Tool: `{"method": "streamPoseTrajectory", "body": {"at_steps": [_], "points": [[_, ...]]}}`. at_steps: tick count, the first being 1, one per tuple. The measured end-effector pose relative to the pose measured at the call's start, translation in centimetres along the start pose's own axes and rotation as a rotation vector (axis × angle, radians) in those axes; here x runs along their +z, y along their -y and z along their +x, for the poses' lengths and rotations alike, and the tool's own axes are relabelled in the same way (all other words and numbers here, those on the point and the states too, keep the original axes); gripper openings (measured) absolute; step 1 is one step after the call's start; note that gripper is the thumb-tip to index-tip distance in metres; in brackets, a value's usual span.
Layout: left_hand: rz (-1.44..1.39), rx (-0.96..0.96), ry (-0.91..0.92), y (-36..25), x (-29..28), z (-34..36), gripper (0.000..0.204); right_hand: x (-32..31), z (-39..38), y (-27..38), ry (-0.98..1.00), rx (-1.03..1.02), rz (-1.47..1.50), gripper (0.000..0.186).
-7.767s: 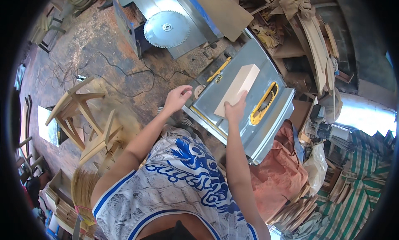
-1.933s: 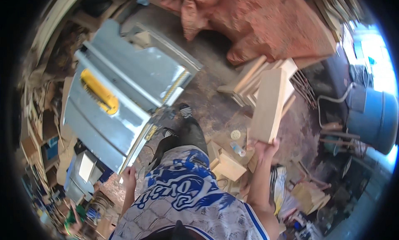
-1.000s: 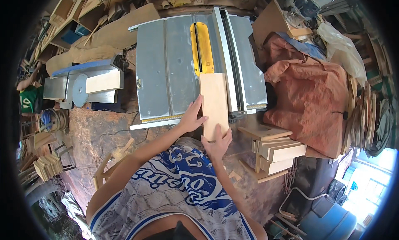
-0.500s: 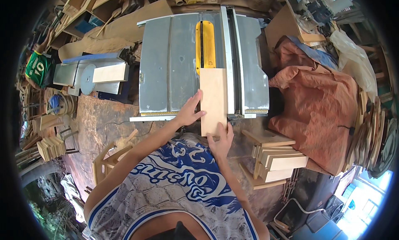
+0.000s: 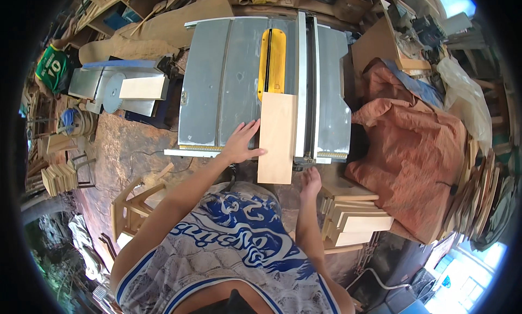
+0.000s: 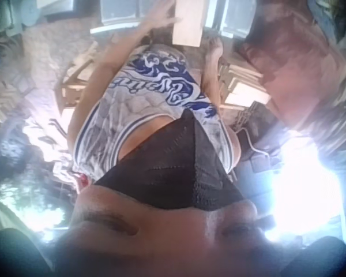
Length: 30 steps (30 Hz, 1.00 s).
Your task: Measuring wood pieces and cutting them to size using a table saw.
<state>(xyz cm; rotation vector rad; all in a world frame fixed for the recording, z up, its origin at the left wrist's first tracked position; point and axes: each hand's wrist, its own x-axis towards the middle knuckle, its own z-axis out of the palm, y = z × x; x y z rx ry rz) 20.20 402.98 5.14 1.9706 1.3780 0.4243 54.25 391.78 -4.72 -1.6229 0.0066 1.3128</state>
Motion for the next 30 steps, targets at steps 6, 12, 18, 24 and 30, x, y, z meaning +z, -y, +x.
{"method": "streamPoseTrajectory", "body": {"at_steps": [6, 12, 18, 24, 30], "points": [[0.002, 0.059, -0.021, 0.0, 1.2, 0.9, 0.103, 1.6, 13.0, 4.2, 0.222, -0.111, 0.625, 0.053], [-0.115, -0.077, -0.146, -2.2, 4.8, 2.5, 0.085, 0.1, 13.1, 3.2, 0.003, 0.073, 0.545, 0.041], [-0.098, -0.074, -0.228, -1.7, 6.0, 2.1, 0.078, 2.2, -7.9, -0.1, 0.131, 0.398, 0.208, 0.034], [-0.1, -0.012, -0.252, -1.8, 6.9, 2.5, 0.069, 3.3, -13.1, -0.9, 0.257, -0.224, -0.242, 0.063], [-0.193, 0.045, -0.263, -2.0, 6.2, 1.8, 0.061, 4.4, -14.8, -1.7, 0.187, -0.353, -0.028, 0.05]]}}
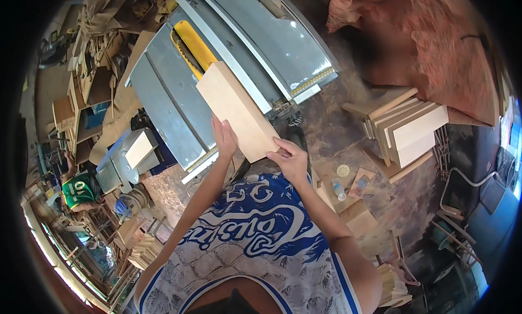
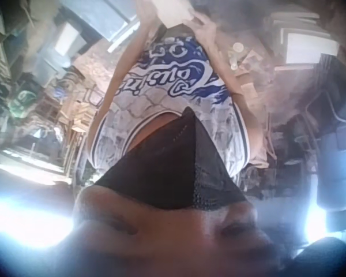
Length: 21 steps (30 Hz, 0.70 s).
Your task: Measuring wood pieces and cutting them to size using a table saw.
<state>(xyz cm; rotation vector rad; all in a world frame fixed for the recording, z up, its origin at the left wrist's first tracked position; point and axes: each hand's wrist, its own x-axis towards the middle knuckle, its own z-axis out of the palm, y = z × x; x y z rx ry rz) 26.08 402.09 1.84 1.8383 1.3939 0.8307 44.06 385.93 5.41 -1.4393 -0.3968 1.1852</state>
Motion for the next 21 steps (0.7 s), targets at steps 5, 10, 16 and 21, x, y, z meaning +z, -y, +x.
{"method": "streamPoseTrajectory", "body": {"at_steps": [5, 10, 16, 21], "points": [[0.031, 0.023, -0.02, 0.4, 0.1, 0.1, 0.062, 0.3, -0.4, -0.1, -0.05, -0.017, -0.03, 0.041], [0.001, -0.013, 0.001, -0.1, 0.2, 0.0, 0.069, -1.0, 0.5, -1.0, -0.015, 0.01, -0.049, 0.04], [0.146, -0.108, -0.024, -0.4, 0.2, 0.1, 0.071, -12.0, 11.2, -6.3, 0.109, 0.344, 0.282, 0.022], [0.126, -0.091, -0.052, -0.4, 1.0, 0.6, 0.072, -17.6, 26.5, -5.8, -0.086, 0.254, 0.78, 0.04]]}}
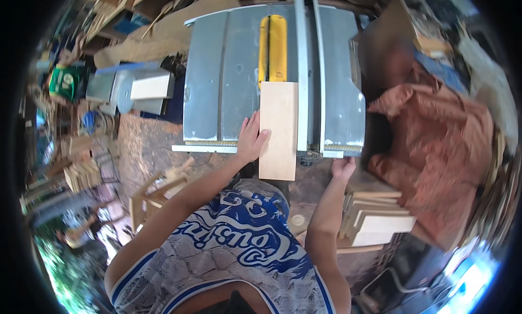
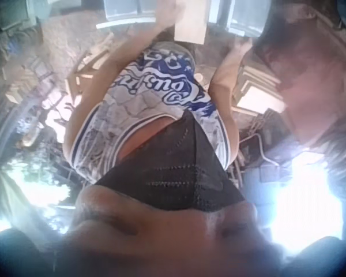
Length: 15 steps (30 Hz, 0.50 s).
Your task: Measuring wood pieces and cutting them to size using a table saw.
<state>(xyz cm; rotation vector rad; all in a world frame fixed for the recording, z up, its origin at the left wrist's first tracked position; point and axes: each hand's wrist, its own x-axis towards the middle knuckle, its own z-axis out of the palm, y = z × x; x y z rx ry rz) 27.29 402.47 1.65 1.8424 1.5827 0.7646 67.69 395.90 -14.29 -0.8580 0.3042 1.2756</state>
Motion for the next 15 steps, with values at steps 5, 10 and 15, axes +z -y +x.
{"method": "streamPoseTrajectory", "body": {"at_steps": [5, 10, 15], "points": [[0.014, -0.069, -0.014, 0.4, -2.5, -0.7, 0.074, 11.9, 3.9, -4.3, -0.014, 0.066, -0.077, 0.05], [0.037, -0.062, 0.029, 0.3, -2.5, -0.8, 0.075, 11.0, 5.3, -5.1, 0.055, 0.079, -0.19, 0.05], [0.046, -0.048, 0.022, 0.3, -2.2, -0.7, 0.075, 8.4, 3.7, -2.7, 0.163, 0.086, -0.296, 0.051]]}}
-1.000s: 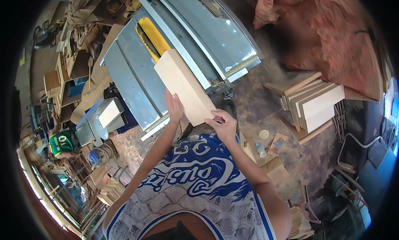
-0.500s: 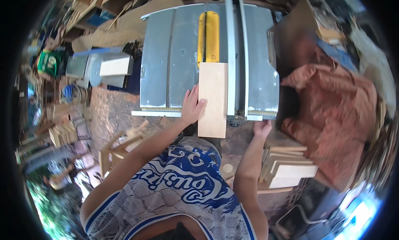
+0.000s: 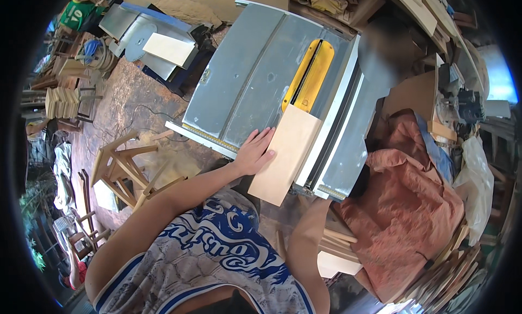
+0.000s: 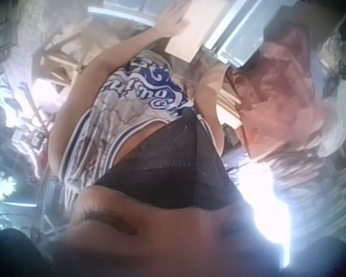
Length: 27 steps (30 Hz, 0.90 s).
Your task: Measuring wood pieces and cutting them to size using a table saw.
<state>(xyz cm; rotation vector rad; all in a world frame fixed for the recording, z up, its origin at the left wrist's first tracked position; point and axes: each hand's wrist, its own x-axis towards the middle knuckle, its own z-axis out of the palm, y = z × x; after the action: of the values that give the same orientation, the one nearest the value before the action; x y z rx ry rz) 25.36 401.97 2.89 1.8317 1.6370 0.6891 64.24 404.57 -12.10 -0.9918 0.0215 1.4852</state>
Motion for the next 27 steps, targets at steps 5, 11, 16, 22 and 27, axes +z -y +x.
{"method": "streamPoseTrajectory", "body": {"at_steps": [5, 11, 16, 22, 27], "points": [[0.009, -0.04, -0.013, 0.1, -0.4, 0.2, 0.074, -1.2, -11.1, -3.5, 0.164, 0.246, -0.374, 0.051], [0.046, 0.019, -0.064, -0.2, 0.5, 0.2, 0.073, 0.9, -15.8, -10.1, 0.014, 0.287, -0.023, 0.046], [0.018, 0.025, -0.068, -0.3, 0.6, 0.4, 0.073, 2.2, -15.7, -12.0, -0.026, 0.186, -0.014, 0.051], [0.07, 0.029, -0.086, -0.3, 1.5, 1.2, 0.074, 3.9, -15.4, -11.9, -0.283, 0.291, 0.026, 0.049], [0.044, 0.051, -0.057, -0.7, 1.4, 1.4, 0.074, 0.5, -14.5, -10.5, -0.068, 0.343, 0.098, 0.044]]}}
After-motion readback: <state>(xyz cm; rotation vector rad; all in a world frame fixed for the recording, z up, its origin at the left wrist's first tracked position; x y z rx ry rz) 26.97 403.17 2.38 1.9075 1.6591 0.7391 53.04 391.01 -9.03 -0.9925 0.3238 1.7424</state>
